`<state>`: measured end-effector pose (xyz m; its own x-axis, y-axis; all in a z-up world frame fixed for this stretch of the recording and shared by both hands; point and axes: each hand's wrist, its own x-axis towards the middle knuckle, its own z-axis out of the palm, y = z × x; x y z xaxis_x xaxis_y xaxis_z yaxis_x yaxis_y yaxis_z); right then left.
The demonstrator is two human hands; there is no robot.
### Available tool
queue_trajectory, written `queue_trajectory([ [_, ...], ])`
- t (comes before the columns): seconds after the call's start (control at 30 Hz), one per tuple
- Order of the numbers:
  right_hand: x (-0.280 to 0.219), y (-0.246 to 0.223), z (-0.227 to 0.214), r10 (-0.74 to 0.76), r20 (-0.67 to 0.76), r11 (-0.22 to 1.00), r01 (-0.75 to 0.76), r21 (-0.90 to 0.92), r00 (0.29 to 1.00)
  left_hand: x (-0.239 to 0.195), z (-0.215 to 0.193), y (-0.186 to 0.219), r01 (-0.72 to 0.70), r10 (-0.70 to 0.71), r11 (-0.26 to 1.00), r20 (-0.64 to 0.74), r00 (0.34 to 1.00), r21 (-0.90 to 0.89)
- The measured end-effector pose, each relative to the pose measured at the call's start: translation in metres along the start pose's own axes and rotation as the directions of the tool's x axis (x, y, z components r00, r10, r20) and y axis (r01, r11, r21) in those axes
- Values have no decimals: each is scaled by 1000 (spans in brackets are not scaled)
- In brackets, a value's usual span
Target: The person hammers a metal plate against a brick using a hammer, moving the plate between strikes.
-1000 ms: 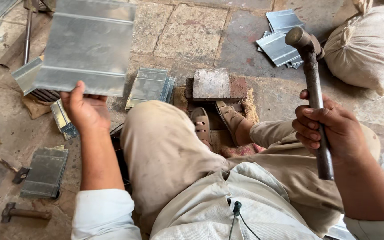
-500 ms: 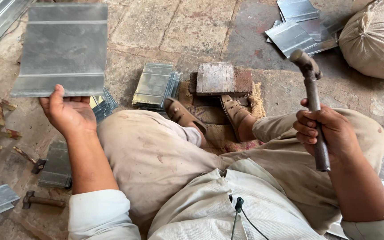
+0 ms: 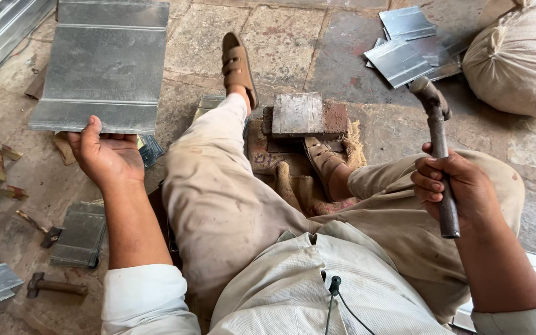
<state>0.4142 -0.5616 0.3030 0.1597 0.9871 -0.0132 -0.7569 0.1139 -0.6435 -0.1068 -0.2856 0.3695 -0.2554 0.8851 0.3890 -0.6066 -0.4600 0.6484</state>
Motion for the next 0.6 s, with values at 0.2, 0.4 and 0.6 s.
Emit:
queue_trajectory([
  [0.2,-8,0,1,-2,-20,1000,2,14,1000,1,1,-13,33,-33,999,7,999,-38],
  [0.4,-11,-3,2,-31,-80,999,31,-10,996,8,1,-31,86,-85,991,14,996,-100],
  [0.6,-9,-4,-1,-46,-131,998,42,-36,990,18,0,-66,148,-147,980,16,989,-130],
])
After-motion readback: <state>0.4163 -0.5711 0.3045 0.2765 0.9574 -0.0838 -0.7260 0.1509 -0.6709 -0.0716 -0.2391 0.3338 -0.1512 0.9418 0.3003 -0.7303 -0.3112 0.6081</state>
